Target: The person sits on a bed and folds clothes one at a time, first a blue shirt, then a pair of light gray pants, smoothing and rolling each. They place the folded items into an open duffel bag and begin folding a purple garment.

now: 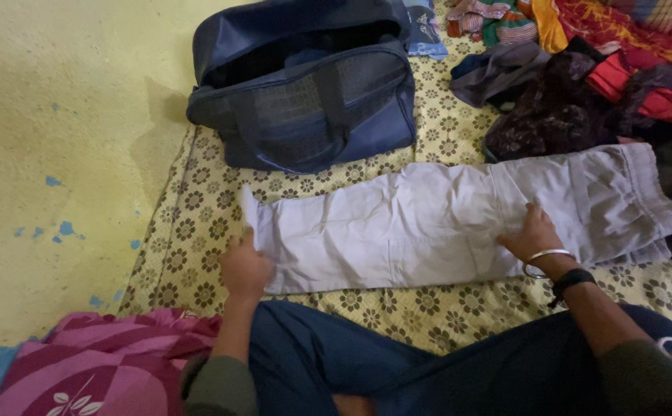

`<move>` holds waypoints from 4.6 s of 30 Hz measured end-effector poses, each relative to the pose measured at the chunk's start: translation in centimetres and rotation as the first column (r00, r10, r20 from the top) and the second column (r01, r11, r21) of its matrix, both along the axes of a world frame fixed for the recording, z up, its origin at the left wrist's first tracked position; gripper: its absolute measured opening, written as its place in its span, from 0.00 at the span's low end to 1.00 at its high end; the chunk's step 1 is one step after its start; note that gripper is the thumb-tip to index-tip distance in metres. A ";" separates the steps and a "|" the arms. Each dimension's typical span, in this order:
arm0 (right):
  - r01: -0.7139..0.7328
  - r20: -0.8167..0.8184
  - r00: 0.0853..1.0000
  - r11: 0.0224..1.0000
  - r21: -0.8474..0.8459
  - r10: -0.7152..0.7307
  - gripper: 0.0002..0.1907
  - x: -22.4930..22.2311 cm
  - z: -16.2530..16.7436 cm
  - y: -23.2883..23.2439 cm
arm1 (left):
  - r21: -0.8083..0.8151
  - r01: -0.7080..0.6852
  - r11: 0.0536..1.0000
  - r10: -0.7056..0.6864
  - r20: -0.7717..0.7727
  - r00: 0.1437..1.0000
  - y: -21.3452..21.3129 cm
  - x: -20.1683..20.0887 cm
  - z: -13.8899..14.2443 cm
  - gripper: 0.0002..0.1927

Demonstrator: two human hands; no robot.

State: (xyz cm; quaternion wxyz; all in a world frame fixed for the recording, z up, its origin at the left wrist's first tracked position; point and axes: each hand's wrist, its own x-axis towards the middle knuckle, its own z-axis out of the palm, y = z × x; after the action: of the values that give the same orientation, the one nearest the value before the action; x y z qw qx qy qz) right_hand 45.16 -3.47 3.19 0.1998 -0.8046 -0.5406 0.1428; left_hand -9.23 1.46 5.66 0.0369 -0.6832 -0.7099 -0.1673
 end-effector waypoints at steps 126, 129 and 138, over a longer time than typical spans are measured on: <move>-0.378 0.020 0.917 0.885 -0.271 0.398 0.69 -2.3 0.2 -0.6 | 0.101 0.399 0.912 -0.407 0.361 0.839 -0.8 8.6 -5.4 0.21; -0.393 0.032 0.909 0.881 -0.262 0.415 0.67 -2.1 0.1 -0.6 | 0.099 0.231 0.968 -0.251 0.362 0.898 -0.1 7.8 -5.0 0.18; -0.337 -0.043 0.939 0.886 -0.319 0.341 0.68 -2.1 0.1 -0.7 | -0.384 -0.082 0.920 0.189 0.251 0.949 0.7 7.5 -4.3 0.31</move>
State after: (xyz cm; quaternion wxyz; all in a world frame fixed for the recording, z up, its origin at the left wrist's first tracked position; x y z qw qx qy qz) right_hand 43.09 -4.21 3.27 0.0339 -0.7206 -0.6435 0.2559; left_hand -1.75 2.15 1.37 -0.1823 -0.5955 -0.7726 -0.1238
